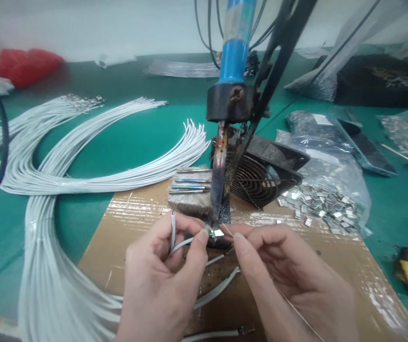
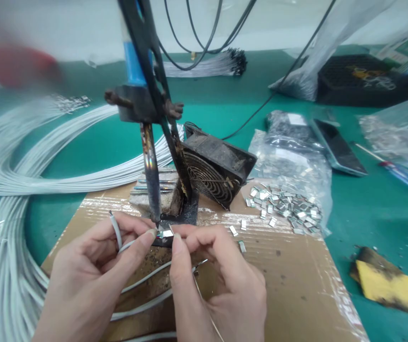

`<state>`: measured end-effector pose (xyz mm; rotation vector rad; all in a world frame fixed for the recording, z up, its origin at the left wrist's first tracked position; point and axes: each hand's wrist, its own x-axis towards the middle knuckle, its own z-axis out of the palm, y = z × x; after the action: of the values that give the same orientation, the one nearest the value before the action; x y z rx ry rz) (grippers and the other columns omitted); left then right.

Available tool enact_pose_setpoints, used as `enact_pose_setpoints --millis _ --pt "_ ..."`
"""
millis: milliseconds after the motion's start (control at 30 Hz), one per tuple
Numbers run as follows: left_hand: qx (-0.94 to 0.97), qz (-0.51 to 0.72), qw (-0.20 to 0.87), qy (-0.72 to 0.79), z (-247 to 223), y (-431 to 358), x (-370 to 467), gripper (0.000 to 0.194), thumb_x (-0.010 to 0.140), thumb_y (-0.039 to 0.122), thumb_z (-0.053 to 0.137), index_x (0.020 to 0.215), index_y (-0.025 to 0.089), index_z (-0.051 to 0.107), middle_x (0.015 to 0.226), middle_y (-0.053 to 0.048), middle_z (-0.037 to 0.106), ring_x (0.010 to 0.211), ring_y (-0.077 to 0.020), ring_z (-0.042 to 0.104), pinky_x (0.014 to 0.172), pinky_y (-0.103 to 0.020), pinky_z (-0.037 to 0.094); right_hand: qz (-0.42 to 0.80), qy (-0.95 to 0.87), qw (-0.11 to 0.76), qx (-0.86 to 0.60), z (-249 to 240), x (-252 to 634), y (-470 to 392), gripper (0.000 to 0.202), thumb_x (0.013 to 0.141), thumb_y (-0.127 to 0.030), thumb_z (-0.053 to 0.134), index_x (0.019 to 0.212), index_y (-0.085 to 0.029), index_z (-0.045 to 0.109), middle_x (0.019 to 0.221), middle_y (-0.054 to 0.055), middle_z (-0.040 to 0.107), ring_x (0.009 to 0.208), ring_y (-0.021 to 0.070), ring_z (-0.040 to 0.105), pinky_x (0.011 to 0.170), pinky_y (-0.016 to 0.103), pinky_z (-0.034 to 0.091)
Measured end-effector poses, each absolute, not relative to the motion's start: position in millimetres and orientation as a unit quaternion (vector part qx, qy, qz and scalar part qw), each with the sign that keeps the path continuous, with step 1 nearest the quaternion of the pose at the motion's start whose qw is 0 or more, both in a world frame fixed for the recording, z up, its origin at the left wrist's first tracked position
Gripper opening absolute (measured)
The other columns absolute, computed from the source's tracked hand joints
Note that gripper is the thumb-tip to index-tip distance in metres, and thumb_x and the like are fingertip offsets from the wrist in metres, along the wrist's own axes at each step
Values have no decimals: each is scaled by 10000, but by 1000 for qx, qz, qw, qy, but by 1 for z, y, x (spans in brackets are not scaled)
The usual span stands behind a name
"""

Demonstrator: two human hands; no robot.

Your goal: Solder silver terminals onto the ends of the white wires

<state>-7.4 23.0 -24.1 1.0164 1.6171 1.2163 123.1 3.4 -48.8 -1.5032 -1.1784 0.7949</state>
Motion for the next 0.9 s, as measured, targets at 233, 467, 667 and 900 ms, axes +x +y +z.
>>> enact_pose_setpoints --millis 233,467,667,900 --pt "399 429 457 670 -21 15 -7 142 800 302 804 707 230 723 748 -11 751 658 -155 654 448 -166 419 232 -638 445 -584 -58 142 3 175 996 -226 678 1080 -318 801 988 -83 879 817 91 852 825 68 617" --pt "430 410 475 650 -23 11 -9 190 888 343 751 747 223 709 759 -18 736 733 -170 664 514 -174 441 183 -735 386 -527 -55 145 6 212 1011 -181 638 1118 -267 798 1066 -76 847 888 48 823 893 35 570" --pt "410 430 471 652 -25 12 -6 146 810 265 807 713 222 707 785 -11 759 720 -161 688 510 -161 483 125 -767 380 -501 -55 150 7 191 993 -132 654 1098 -209 793 1034 -15 853 871 101 824 970 119 598" --pt "394 453 470 648 -24 15 -4 135 795 232 775 690 228 689 766 20 755 637 -115 643 607 -159 555 163 -674 400 -599 -53 148 1 254 1077 -311 554 1188 -310 782 1175 -30 842 1035 158 825 925 188 631"
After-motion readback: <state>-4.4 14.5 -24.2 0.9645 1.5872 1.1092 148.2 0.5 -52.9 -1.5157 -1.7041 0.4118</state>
